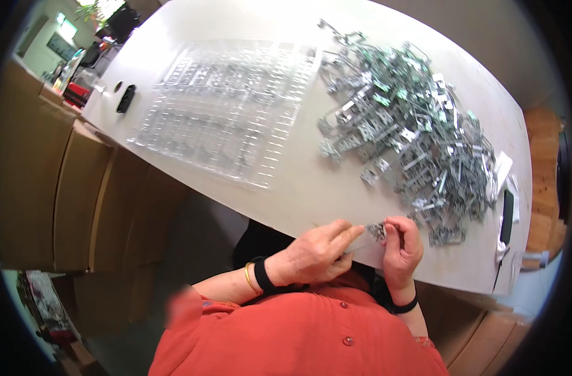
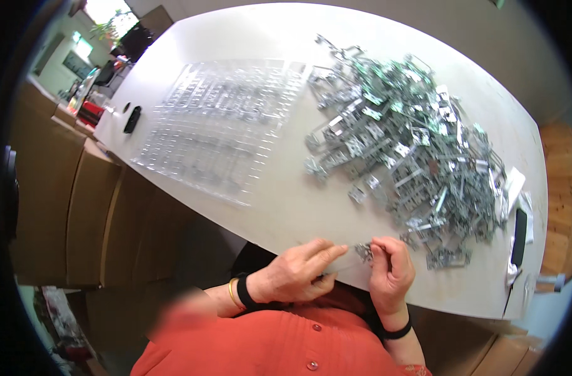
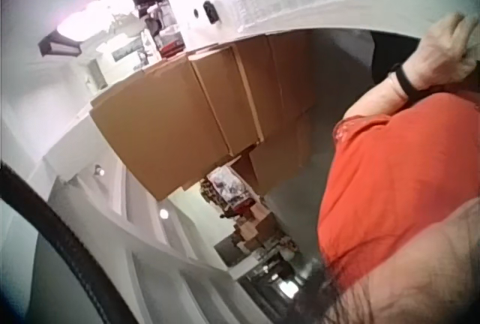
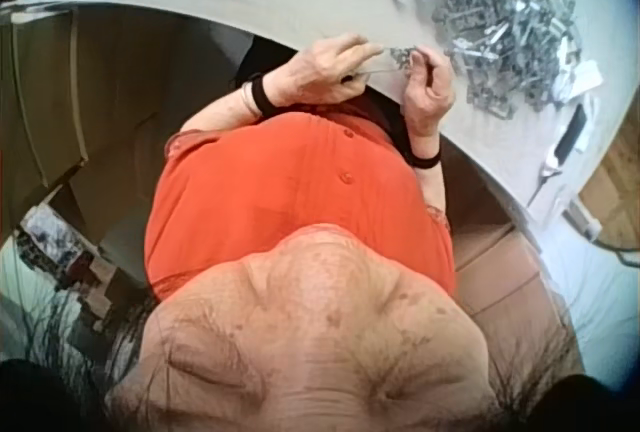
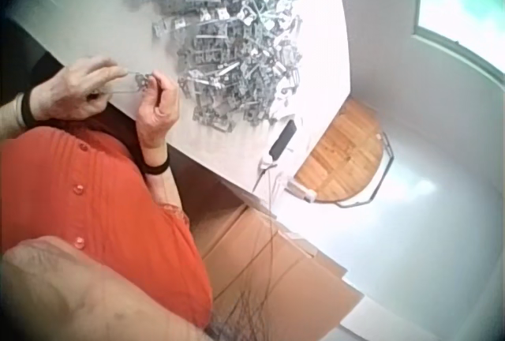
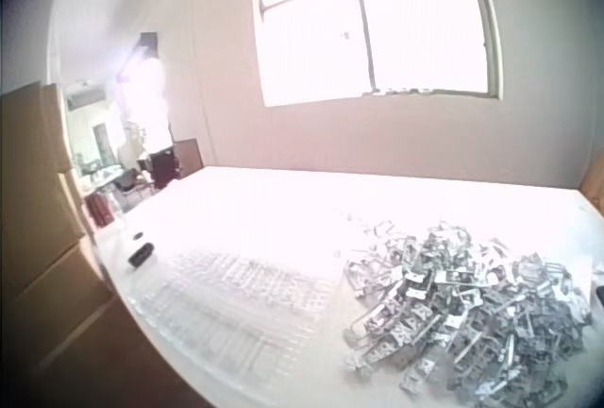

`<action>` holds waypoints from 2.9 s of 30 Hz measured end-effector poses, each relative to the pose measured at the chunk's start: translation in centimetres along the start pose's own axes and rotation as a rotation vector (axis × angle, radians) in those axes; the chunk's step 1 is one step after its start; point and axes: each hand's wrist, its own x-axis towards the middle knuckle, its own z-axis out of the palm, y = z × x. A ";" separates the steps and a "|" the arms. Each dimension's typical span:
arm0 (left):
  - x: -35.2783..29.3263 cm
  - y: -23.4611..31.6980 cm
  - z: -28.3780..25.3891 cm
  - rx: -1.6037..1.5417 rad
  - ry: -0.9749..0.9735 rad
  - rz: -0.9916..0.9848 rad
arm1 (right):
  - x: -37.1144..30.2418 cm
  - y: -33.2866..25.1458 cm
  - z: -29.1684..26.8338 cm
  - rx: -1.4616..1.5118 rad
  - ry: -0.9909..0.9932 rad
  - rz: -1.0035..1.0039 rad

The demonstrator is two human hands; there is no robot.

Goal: The person assembles small metal hardware components by hand. They pick up metal brackets and pins from a pile on a white table, insert the pins into the brackets, and place the assembled units into a clear plastic organizer tray. The person repeats this process for several units.

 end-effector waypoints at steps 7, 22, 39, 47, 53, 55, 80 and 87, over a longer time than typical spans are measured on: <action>-0.4 -0.8 0.6 0.038 0.037 0.032 | -0.3 0.9 -0.2 0.055 0.001 0.015; -0.2 -1.6 0.6 -0.006 0.027 0.054 | -0.2 0.7 -0.1 0.021 -0.003 -0.004; -0.4 -1.3 0.3 0.018 -0.027 0.040 | -0.4 1.1 0.0 0.024 0.015 -0.009; -0.4 -1.3 0.6 0.089 -0.014 0.041 | -0.3 1.0 0.0 0.004 0.022 -0.031; -0.4 -1.2 0.6 0.111 0.002 0.054 | -0.2 0.5 0.3 -0.079 0.028 -0.112; -0.5 -1.1 0.6 0.122 -0.002 0.044 | -0.4 1.5 0.1 -0.078 0.027 -0.146; 2.5 -0.9 -1.3 0.519 -0.121 0.028 | -0.2 0.2 -0.3 0.102 0.106 -0.127; 3.8 0.5 0.5 0.457 -0.126 0.030 | -0.3 0.3 -0.3 0.147 0.091 -0.100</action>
